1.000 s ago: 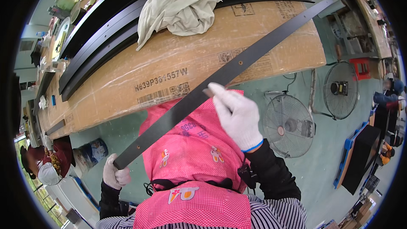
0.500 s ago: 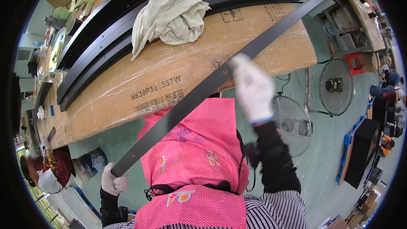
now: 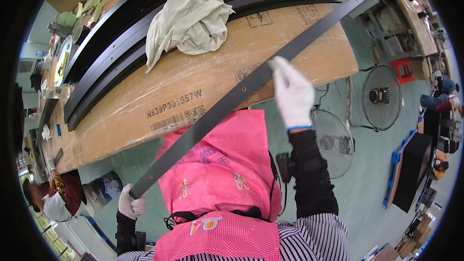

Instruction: Polishing or sanding a long black furniture component with a small abrasive pad and then wiping it with a cloth.

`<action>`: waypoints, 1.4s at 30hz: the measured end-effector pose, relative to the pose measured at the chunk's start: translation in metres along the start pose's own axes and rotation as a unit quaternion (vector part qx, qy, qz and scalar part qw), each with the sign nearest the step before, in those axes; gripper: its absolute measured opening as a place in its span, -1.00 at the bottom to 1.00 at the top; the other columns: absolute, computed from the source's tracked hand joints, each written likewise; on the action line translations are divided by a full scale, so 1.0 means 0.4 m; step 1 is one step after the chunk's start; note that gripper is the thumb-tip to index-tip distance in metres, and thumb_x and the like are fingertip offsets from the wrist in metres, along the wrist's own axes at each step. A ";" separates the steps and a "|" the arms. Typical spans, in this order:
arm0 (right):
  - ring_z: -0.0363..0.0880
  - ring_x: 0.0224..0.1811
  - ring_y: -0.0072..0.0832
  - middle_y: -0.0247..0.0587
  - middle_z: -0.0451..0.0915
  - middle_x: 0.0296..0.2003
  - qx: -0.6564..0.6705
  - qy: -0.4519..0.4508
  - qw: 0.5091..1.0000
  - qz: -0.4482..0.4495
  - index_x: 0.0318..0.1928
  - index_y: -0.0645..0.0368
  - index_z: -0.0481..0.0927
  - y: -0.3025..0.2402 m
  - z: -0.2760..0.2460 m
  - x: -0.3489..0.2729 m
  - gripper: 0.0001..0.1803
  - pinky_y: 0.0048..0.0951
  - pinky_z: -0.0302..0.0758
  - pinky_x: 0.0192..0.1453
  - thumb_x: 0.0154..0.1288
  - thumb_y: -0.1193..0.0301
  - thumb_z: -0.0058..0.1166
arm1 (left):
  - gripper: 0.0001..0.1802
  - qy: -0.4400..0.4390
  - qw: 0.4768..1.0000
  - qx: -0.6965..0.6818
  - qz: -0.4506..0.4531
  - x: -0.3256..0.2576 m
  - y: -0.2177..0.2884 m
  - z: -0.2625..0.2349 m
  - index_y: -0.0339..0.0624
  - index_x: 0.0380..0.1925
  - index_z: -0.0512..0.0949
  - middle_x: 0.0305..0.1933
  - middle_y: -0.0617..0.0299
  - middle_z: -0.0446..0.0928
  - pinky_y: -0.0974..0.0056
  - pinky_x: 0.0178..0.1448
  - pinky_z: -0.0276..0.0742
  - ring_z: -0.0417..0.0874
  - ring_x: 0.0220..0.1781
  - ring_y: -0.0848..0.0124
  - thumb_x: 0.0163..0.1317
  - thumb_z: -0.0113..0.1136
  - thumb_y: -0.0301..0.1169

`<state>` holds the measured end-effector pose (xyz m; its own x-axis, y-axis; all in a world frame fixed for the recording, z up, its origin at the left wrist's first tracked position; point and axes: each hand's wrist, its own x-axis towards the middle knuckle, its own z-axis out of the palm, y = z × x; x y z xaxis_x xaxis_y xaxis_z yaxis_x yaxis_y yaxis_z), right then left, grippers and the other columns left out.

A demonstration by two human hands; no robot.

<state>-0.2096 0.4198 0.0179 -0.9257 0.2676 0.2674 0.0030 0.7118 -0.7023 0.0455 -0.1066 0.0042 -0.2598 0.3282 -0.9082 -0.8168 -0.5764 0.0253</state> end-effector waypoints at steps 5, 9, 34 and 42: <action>0.82 0.00 -0.22 -0.03 0.80 -0.01 0.131 -0.140 0.981 0.017 0.15 0.15 0.77 0.070 0.026 -0.052 -0.71 -0.41 0.66 0.15 0.48 0.44 0.22 | -0.35 -0.047 0.999 -0.011 0.001 0.038 0.014 -0.013 -0.17 -0.08 0.63 -0.76 0.49 -0.03 0.33 -0.72 -0.14 -0.10 -0.81 0.50 0.50 -0.14 0.20; 0.82 -0.17 -0.25 -0.07 0.79 -0.17 0.093 -0.136 0.985 -0.048 0.15 0.10 0.77 0.078 0.071 -0.128 -0.71 -0.34 0.67 -0.06 0.47 0.45 0.23 | -0.44 0.011 1.000 0.002 0.013 0.049 0.022 -0.017 0.00 -0.14 0.62 -0.75 0.50 -0.06 0.34 -0.72 -0.15 -0.11 -0.81 0.51 0.51 -0.11 0.21; 0.64 -0.35 -0.23 -0.21 0.59 -0.36 -0.014 -0.067 0.996 -0.063 0.10 -0.06 0.78 0.085 0.072 -0.058 -0.73 -0.27 0.57 -0.22 0.42 0.39 0.29 | -0.31 -0.046 0.995 -0.083 0.018 0.029 0.052 -0.127 -0.05 0.10 0.64 -0.73 0.46 0.08 0.32 -0.67 0.00 0.02 -0.80 0.48 0.57 -0.27 0.25; 0.66 -0.32 -0.21 -0.18 0.59 -0.35 -0.035 -0.088 0.993 -0.068 0.12 -0.01 0.77 0.105 0.061 -0.033 -0.73 -0.25 0.57 -0.21 0.45 0.39 0.27 | -0.59 0.396 0.467 0.648 0.452 -0.041 0.071 0.235 -0.28 0.16 0.64 -0.31 -0.03 0.60 0.13 -0.14 0.62 0.69 -0.30 0.12 0.52 0.07 -0.24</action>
<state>-0.2065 0.4302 -0.0312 -0.9710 0.0520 0.2331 -0.1066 0.7790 -0.6178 -0.0217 -0.0580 0.0592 -0.9481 -0.2866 -0.1380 -0.3163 0.8951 0.3142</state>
